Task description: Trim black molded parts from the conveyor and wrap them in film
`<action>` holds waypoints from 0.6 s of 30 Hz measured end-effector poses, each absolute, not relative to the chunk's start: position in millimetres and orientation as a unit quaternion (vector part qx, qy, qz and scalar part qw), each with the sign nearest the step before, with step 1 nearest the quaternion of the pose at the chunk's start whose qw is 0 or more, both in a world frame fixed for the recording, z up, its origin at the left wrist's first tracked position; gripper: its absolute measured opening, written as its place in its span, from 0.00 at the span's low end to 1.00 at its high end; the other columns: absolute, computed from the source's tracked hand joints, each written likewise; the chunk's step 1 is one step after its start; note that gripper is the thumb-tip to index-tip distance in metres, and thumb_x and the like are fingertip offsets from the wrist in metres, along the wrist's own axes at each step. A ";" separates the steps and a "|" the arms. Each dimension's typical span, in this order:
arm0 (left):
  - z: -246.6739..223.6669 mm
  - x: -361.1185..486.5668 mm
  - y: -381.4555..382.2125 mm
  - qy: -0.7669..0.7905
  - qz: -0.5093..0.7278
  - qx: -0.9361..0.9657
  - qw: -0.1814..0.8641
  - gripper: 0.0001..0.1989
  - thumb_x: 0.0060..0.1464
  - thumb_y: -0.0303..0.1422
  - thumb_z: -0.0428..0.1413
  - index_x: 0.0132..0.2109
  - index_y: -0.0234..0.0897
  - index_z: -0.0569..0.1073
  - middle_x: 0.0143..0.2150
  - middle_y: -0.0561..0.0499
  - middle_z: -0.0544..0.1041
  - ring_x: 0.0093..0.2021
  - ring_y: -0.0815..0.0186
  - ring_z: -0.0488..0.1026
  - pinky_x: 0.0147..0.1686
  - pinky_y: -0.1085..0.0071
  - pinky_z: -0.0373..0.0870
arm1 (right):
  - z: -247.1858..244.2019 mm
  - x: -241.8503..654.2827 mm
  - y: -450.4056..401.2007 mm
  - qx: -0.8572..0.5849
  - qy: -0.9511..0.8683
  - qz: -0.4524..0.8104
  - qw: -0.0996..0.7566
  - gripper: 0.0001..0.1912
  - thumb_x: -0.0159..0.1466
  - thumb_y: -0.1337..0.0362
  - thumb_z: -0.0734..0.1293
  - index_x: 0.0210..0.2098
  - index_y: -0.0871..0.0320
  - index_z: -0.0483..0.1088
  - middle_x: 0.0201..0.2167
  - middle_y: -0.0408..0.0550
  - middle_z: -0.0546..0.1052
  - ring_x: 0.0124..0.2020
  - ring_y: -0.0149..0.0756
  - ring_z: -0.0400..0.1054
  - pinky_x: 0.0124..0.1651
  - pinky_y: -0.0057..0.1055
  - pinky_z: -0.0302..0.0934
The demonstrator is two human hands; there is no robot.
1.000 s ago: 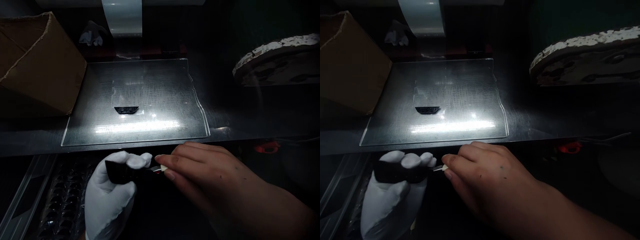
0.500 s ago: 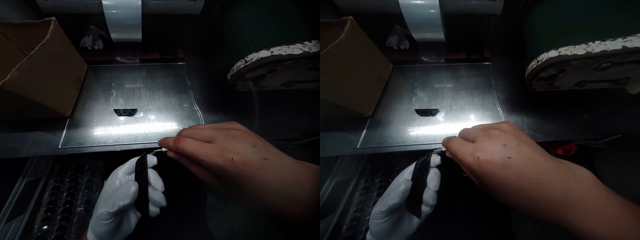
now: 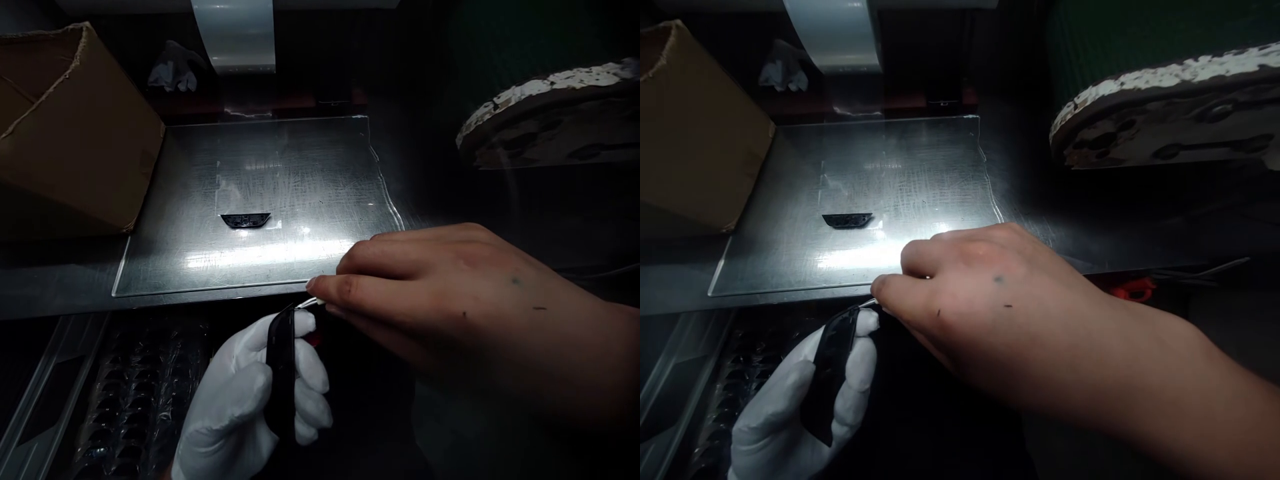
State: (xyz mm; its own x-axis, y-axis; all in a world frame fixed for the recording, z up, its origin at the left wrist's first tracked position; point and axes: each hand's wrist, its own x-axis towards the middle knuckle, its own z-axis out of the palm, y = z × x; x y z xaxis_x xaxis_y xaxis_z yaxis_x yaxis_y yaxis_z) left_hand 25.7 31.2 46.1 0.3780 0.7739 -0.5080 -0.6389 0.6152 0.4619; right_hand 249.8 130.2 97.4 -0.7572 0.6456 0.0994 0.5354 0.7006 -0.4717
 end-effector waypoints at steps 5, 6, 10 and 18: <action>45.6 27.6 29.5 0.349 0.425 0.089 0.830 0.19 0.56 0.42 0.69 0.53 0.45 0.82 0.39 0.48 0.83 0.32 0.64 0.82 0.30 0.75 0.77 | 97.9 249.5 130.7 -0.329 -0.904 0.234 0.141 0.09 0.73 0.63 0.66 0.44 0.51 0.81 0.36 0.43 0.81 0.34 0.35 0.74 0.33 0.31 0.64; 43.9 28.8 29.0 0.343 0.436 0.081 0.828 0.18 0.56 0.40 0.70 0.53 0.45 0.82 0.39 0.49 0.83 0.35 0.64 0.83 0.34 0.75 0.78 | 97.5 249.6 130.4 -0.328 -0.904 0.236 0.140 0.10 0.74 0.64 0.66 0.44 0.52 0.81 0.36 0.43 0.81 0.34 0.35 0.75 0.34 0.31 0.65; 27.8 32.2 28.6 0.361 0.520 0.151 0.759 0.12 0.56 0.32 0.71 0.48 0.45 0.83 0.43 0.53 0.85 0.52 0.60 0.82 0.58 0.65 0.77 | 89.5 247.6 123.2 -0.374 -0.856 0.302 0.189 0.08 0.74 0.61 0.67 0.47 0.53 0.78 0.39 0.44 0.81 0.36 0.34 0.75 0.38 0.30 0.67; -1.4 26.1 29.2 0.523 0.547 0.379 0.533 0.16 0.59 0.25 0.67 0.50 0.52 0.83 0.56 0.55 0.84 0.59 0.59 0.78 0.63 0.63 0.74 | 55.9 208.3 86.2 -0.430 -0.610 0.617 0.249 0.04 0.69 0.64 0.70 0.39 0.55 0.77 0.32 0.41 0.77 0.32 0.30 0.71 0.34 0.24 0.65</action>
